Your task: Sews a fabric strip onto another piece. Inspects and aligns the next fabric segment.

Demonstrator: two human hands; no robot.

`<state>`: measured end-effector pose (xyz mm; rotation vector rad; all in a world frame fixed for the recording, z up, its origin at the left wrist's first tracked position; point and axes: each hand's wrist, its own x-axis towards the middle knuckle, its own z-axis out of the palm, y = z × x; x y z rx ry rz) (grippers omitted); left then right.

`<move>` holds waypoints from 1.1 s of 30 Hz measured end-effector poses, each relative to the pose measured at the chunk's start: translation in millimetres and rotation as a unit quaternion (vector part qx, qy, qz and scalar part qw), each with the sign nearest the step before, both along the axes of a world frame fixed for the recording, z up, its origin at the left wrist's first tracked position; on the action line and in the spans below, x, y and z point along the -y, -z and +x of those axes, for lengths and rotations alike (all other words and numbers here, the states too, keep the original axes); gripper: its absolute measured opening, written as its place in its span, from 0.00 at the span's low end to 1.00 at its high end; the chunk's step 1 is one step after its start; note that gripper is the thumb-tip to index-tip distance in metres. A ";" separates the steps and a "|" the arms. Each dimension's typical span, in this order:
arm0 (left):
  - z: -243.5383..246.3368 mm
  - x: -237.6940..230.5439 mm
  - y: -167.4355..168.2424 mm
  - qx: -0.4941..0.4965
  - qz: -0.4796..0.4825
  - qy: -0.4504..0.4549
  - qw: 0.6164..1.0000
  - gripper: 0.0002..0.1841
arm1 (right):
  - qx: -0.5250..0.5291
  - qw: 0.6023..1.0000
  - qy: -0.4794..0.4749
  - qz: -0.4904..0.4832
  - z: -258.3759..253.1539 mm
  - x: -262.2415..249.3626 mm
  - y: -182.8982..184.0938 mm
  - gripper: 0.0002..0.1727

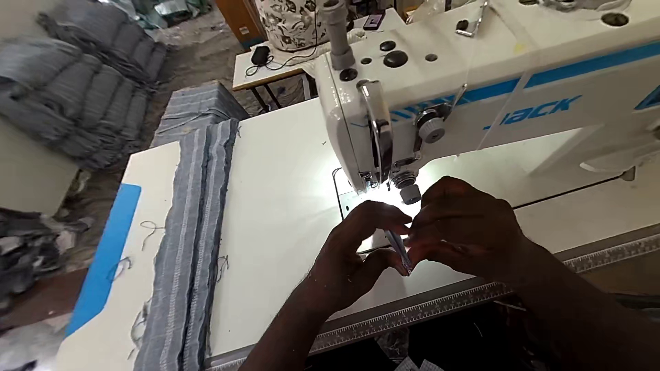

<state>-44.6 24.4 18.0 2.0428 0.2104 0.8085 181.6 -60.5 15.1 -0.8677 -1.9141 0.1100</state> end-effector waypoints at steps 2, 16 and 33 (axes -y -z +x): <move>3.6 5.9 2.5 0.029 -0.061 -0.040 0.997 0.18 | -0.042 0.999 0.023 -0.007 -3.1 3.1 5.2 0.07; -20.7 71.6 22.6 -0.163 0.260 -0.267 0.914 0.07 | 0.018 0.969 0.092 -0.230 -10.4 28.7 -13.3 0.07; -39.8 86.6 57.2 -0.248 0.285 -0.208 0.902 0.14 | 0.142 0.920 0.239 -0.277 -46.1 -15.4 25.0 0.14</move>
